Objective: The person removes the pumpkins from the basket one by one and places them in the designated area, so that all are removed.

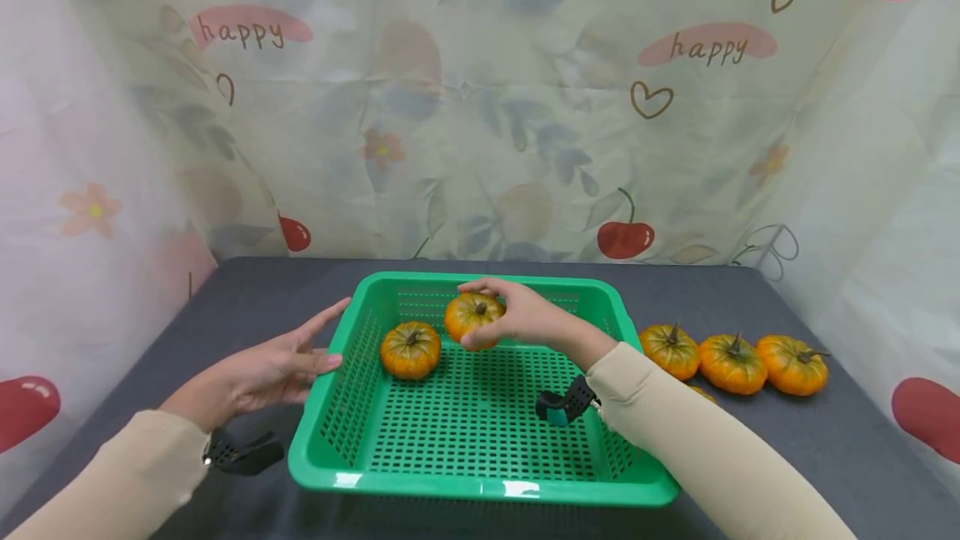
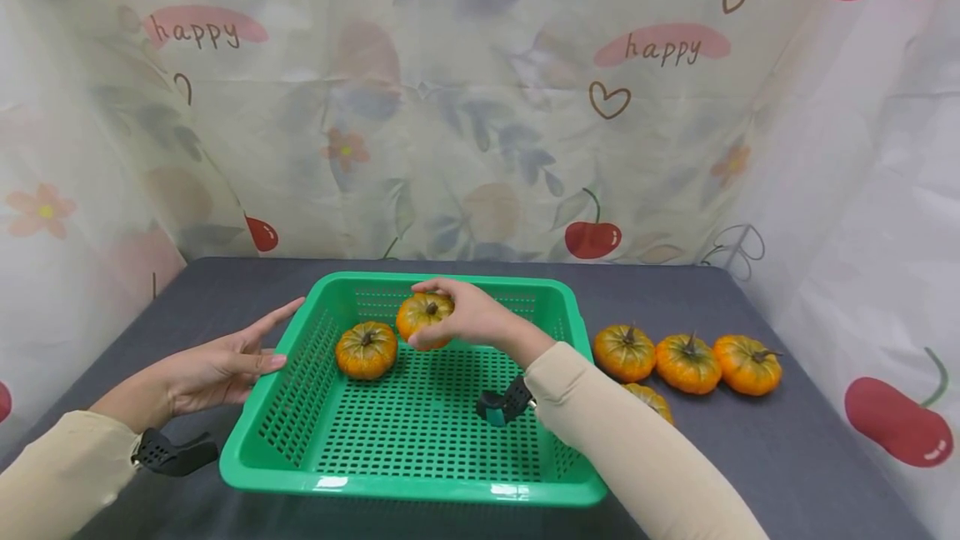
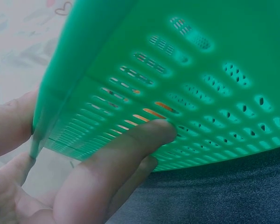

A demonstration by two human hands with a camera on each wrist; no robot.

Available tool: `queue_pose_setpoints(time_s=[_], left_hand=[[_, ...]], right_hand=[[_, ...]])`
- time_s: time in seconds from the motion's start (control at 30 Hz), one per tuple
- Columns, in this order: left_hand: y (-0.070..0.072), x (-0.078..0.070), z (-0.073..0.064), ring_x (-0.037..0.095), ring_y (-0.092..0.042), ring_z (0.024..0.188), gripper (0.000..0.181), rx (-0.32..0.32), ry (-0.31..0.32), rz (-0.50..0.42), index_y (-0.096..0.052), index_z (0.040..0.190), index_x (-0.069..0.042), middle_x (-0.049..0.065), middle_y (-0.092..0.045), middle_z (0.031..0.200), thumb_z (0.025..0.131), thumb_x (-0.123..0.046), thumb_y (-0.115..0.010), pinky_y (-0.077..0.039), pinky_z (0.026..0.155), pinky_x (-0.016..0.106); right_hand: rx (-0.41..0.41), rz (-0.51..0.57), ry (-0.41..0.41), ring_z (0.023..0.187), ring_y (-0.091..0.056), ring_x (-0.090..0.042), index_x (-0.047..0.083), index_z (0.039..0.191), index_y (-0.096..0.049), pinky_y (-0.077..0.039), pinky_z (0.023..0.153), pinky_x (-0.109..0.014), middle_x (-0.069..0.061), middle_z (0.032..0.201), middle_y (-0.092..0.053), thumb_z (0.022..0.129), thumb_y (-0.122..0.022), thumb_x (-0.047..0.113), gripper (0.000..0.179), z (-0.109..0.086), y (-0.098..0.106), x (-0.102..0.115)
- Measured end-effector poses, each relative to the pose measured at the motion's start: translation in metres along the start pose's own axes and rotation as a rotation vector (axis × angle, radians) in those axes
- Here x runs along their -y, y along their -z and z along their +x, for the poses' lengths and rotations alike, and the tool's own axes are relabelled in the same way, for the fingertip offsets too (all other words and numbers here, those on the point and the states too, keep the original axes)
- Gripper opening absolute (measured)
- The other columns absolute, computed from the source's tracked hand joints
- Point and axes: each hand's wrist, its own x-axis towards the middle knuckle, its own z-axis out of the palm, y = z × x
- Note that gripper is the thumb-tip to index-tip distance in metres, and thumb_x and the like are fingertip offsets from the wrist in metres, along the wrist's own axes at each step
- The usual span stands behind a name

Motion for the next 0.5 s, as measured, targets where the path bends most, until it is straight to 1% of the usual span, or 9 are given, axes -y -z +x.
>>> queue_pose_setpoints(time_s=[0.13, 0.3, 0.37, 0.5], left_hand=[[0.0, 0.0, 0.0, 0.036, -0.061, 0.116, 0.092, -0.001, 0.003, 0.0, 0.015, 0.152, -0.042, 0.029, -0.031, 0.15, 0.1, -0.009, -0.053, -0.05, 0.094, 0.057], [0.001, 0.0, 0.001, 0.036, -0.061, 0.116, 0.092, 0.003, 0.004, -0.005, 0.015, 0.152, -0.042, 0.028, -0.034, 0.149, 0.099, -0.009, -0.053, -0.05, 0.094, 0.056], [0.001, 0.0, 0.001, 0.036, -0.061, 0.115, 0.092, 0.003, 0.004, -0.004, 0.015, 0.152, -0.042, 0.029, -0.033, 0.149, 0.099, -0.009, -0.053, -0.05, 0.094, 0.056], [0.001, 0.0, 0.001, 0.037, -0.061, 0.115, 0.091, -0.003, -0.001, -0.001, 0.014, 0.152, -0.042, 0.03, -0.028, 0.151, 0.1, -0.009, -0.053, -0.05, 0.093, 0.057]], right_hand=[[-0.019, 0.011, 0.004, 0.1, -0.06, -0.021, 0.025, 0.14, -0.049, -0.056, 0.082, -0.036, -0.007, 0.129, -0.05, 0.076, -0.082, 0.026, 0.072, -0.003, 0.002, 0.004], [-0.022, 0.067, 0.032, 0.1, -0.06, -0.023, 0.025, 0.138, -0.05, -0.057, 0.08, -0.035, -0.007, 0.13, -0.051, 0.077, -0.082, 0.022, 0.069, -0.009, 0.005, 0.013], [-0.02, 0.077, 0.04, 0.1, -0.06, -0.024, 0.023, 0.139, -0.049, -0.057, 0.079, -0.034, -0.007, 0.129, -0.051, 0.077, -0.082, 0.021, 0.07, -0.012, 0.007, 0.017], [-0.031, 0.067, 0.056, 0.099, -0.061, -0.024, 0.025, 0.139, -0.049, -0.057, 0.08, -0.036, -0.006, 0.128, -0.053, 0.077, -0.082, 0.023, 0.071, -0.019, 0.012, 0.027]])
